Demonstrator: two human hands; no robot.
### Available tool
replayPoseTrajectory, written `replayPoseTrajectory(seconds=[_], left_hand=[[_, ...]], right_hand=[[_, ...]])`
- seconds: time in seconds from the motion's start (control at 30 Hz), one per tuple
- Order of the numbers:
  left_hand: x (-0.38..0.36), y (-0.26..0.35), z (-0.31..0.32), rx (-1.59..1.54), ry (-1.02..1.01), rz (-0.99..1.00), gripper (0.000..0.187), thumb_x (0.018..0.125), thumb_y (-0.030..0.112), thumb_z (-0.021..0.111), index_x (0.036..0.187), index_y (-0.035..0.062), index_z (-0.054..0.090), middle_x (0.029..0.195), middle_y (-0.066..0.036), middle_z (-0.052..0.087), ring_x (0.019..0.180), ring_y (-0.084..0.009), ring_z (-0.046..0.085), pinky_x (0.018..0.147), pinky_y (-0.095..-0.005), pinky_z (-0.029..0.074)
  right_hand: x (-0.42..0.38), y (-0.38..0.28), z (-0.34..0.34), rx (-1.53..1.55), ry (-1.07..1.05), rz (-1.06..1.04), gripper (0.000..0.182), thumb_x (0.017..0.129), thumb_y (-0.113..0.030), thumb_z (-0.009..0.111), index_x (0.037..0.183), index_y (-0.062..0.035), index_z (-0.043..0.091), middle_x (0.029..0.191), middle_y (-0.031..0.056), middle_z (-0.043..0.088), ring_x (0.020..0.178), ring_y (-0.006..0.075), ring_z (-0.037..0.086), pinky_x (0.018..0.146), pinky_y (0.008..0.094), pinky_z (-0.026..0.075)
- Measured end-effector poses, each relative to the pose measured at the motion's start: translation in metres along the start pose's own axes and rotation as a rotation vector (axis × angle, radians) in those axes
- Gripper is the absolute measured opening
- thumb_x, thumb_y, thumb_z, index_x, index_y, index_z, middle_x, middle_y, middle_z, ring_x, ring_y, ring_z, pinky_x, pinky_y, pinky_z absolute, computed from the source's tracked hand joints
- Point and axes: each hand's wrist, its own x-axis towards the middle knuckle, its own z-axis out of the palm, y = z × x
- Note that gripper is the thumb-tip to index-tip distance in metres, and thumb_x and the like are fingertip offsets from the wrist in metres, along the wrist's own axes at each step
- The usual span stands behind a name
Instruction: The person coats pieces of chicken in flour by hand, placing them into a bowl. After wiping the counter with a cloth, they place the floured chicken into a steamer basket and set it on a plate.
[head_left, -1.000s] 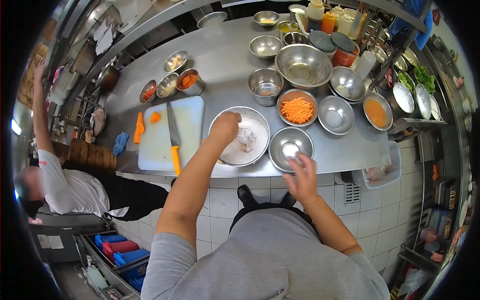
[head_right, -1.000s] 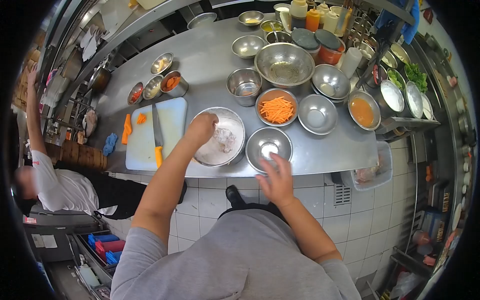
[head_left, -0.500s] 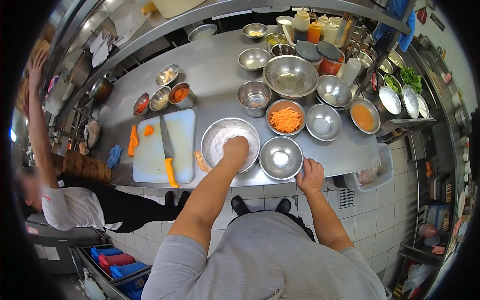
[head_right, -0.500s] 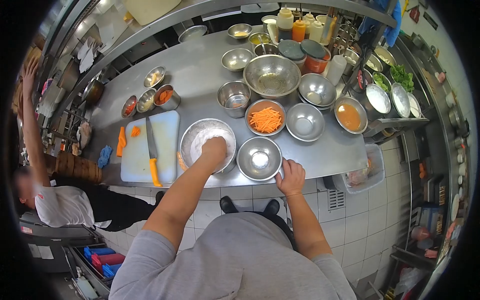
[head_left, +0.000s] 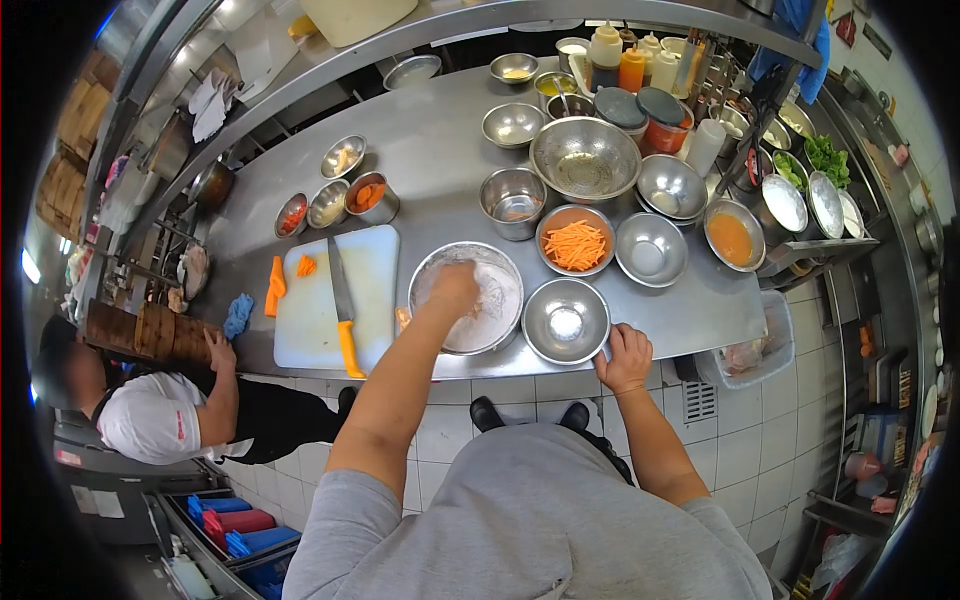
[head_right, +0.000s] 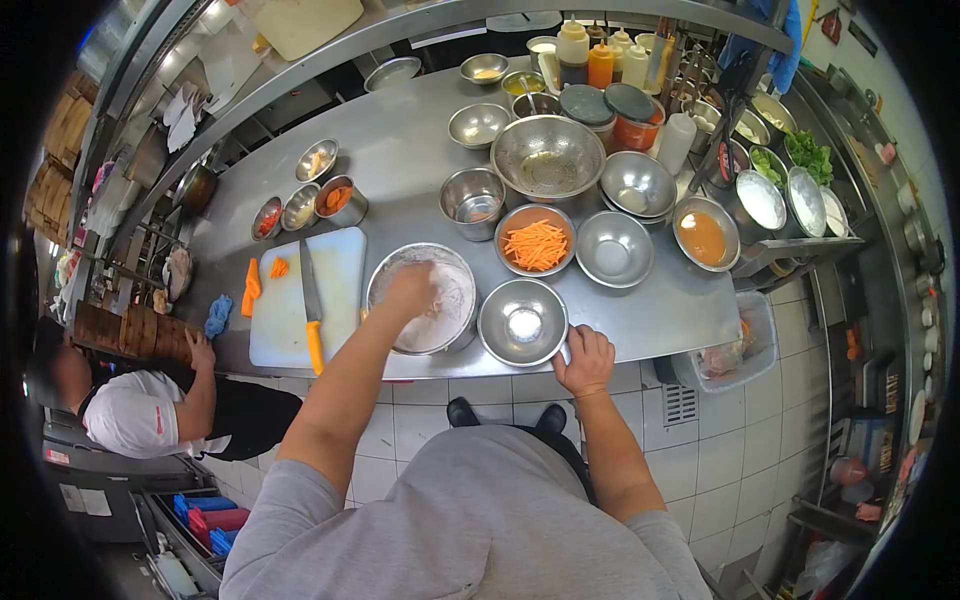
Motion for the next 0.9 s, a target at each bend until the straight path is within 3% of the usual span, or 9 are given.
replayPoseTrajectory(seconds=[0.07, 0.1, 0.17, 0.4, 0.57, 0.63, 0.77, 0.83, 0.9], left_hand=[[-0.007, 0.002, 0.026, 0.051, 0.124, 0.257, 0.037, 0.083, 0.017, 0.067, 0.120, 0.0090, 0.066, 0.119, -0.020, 0.068, 0.116, -0.0346, 0.063, 0.099, -0.0482, 0.050], [-0.013, 0.008, 0.018, 0.049, 0.123, 0.259, 0.037, 0.083, 0.017, 0.067, 0.120, 0.0090, 0.066, 0.119, -0.020, 0.068, 0.116, -0.0346, 0.063, 0.099, -0.0482, 0.050], [-0.028, 0.029, -0.009, 0.050, -0.102, 0.106, 0.043, 0.079, 0.020, 0.073, 0.121, 0.0120, 0.066, 0.119, -0.016, 0.068, 0.115, -0.0343, 0.062, 0.097, -0.0483, 0.051], [-0.012, -0.024, 0.007, -0.121, 0.061, 0.306, 0.042, 0.076, 0.013, 0.073, 0.116, 0.0051, 0.068, 0.112, -0.021, 0.070, 0.105, -0.0362, 0.066, 0.092, -0.0414, 0.052], [-0.060, 0.040, -0.073, -0.269, 0.175, 0.151, 0.039, 0.078, 0.012, 0.071, 0.115, 0.0014, 0.069, 0.110, -0.023, 0.070, 0.098, -0.0378, 0.069, 0.090, -0.0426, 0.054], [-0.079, 0.067, -0.090, -0.400, 0.190, 0.221, 0.042, 0.079, 0.013, 0.072, 0.118, -0.0013, 0.067, 0.112, -0.025, 0.069, 0.102, -0.0384, 0.068, 0.092, -0.0430, 0.053], [-0.092, 0.122, -0.054, -0.416, 0.208, 0.424, 0.050, 0.080, 0.006, 0.069, 0.129, -0.0021, 0.060, 0.117, -0.026, 0.066, 0.109, -0.0414, 0.064, 0.097, -0.0454, 0.050], [-0.067, 0.140, 0.005, -0.247, 0.140, 0.495, 0.041, 0.079, 0.005, 0.068, 0.119, -0.0007, 0.064, 0.108, -0.023, 0.069, 0.103, -0.0393, 0.066, 0.090, -0.0474, 0.052], [-0.073, 0.157, 0.008, -0.159, -0.007, 0.480, 0.031, 0.080, 0.005, 0.067, 0.110, 0.0011, 0.066, 0.099, -0.021, 0.071, 0.095, -0.0389, 0.068, 0.086, -0.0480, 0.054]], right_hand=[[-0.001, -0.001, 0.001, 0.000, -0.004, -0.002, 0.046, 0.078, -0.040, 0.069, 0.113, -0.0115, 0.066, 0.113, 0.0060, 0.061, 0.098, 0.0276, 0.057, 0.081, 0.0420, 0.042], [-0.001, -0.001, 0.001, 0.001, -0.003, -0.005, 0.045, 0.077, -0.040, 0.069, 0.113, -0.0118, 0.066, 0.113, 0.0057, 0.061, 0.098, 0.0275, 0.057, 0.081, 0.0419, 0.042], [0.000, 0.001, -0.002, -0.008, -0.004, 0.000, 0.045, 0.077, -0.040, 0.069, 0.112, -0.0121, 0.066, 0.113, 0.0055, 0.061, 0.098, 0.0273, 0.057, 0.081, 0.0417, 0.042], [0.003, 0.000, -0.004, 0.022, -0.010, 0.004, 0.043, 0.075, -0.037, 0.069, 0.109, -0.0092, 0.067, 0.113, 0.0066, 0.062, 0.097, 0.0285, 0.057, 0.081, 0.0419, 0.042], [0.001, 0.001, -0.006, 0.023, -0.035, -0.022, 0.041, 0.074, -0.035, 0.071, 0.105, -0.0091, 0.067, 0.114, 0.0067, 0.062, 0.098, 0.0283, 0.057, 0.082, 0.0422, 0.042], [-0.001, 0.003, -0.001, 0.010, -0.035, -0.038, 0.041, 0.074, -0.036, 0.071, 0.106, -0.0107, 0.067, 0.114, 0.0062, 0.062, 0.098, 0.0276, 0.056, 0.082, 0.0427, 0.042], [-0.005, 0.005, 0.006, -0.002, -0.056, -0.051, 0.040, 0.075, -0.036, 0.071, 0.105, -0.0108, 0.066, 0.116, 0.0072, 0.061, 0.101, 0.0293, 0.056, 0.084, 0.0446, 0.042], [-0.005, 0.004, 0.007, 0.006, -0.060, -0.074, 0.041, 0.075, -0.036, 0.070, 0.106, -0.0098, 0.066, 0.116, 0.0078, 0.061, 0.102, 0.0301, 0.056, 0.085, 0.0448, 0.042], [-0.006, 0.000, 0.006, -0.004, -0.057, -0.081, 0.041, 0.075, -0.035, 0.070, 0.107, -0.0088, 0.065, 0.117, 0.0084, 0.061, 0.103, 0.0310, 0.056, 0.087, 0.0450, 0.042]])
